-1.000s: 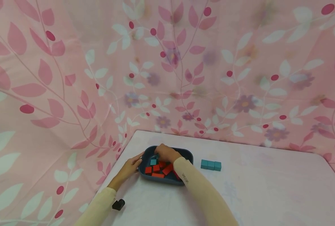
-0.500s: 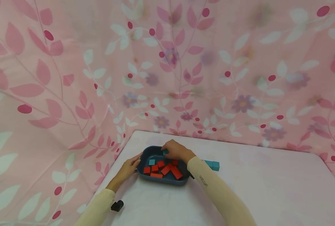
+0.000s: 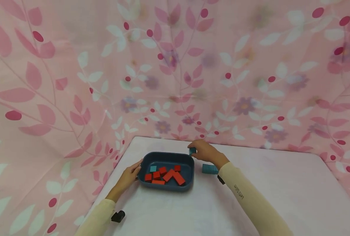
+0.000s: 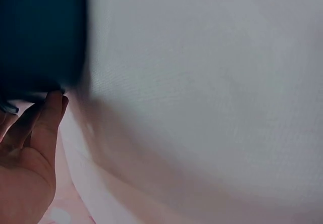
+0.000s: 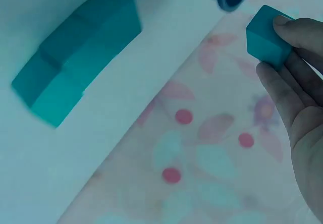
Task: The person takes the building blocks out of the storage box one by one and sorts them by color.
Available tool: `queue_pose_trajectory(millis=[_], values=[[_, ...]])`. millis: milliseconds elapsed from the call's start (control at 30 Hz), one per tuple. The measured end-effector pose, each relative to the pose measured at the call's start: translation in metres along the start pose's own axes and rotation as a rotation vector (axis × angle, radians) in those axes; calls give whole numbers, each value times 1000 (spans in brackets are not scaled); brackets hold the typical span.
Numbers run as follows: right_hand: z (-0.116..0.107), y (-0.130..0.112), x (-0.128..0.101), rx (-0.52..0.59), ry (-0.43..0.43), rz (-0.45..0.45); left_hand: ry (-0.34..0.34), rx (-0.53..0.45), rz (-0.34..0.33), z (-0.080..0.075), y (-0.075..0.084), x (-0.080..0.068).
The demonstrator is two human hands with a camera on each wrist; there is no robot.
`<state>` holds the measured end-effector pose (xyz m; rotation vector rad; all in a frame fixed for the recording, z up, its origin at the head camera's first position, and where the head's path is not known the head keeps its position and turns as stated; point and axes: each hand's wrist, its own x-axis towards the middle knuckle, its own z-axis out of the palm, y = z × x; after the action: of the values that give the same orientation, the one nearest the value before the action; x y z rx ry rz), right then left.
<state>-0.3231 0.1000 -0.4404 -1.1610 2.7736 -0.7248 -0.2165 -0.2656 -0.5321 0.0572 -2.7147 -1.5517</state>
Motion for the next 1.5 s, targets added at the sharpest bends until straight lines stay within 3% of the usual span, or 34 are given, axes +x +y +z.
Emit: queue_pose_trajectory(millis=[200, 467, 800, 1000, 1200, 1500], values=[[-10, 26, -31, -1, 66, 16, 16, 29, -6, -4, -4, -1], [-17, 56, -67, 35, 77, 116, -6, -59, -28, -6, -6, -4], [-5, 85, -109, -5, 92, 156, -29, -91, -33, -7, -7, -2], [10, 93, -119, 14, 98, 168, -16, -90, -43, -8, -3, -1], [23, 94, -126, 64, 68, 236, -26, -101, -50, -7, -4, -3], [28, 96, -128, 108, 80, 296, -32, -121, -41, -3, -5, 0]])
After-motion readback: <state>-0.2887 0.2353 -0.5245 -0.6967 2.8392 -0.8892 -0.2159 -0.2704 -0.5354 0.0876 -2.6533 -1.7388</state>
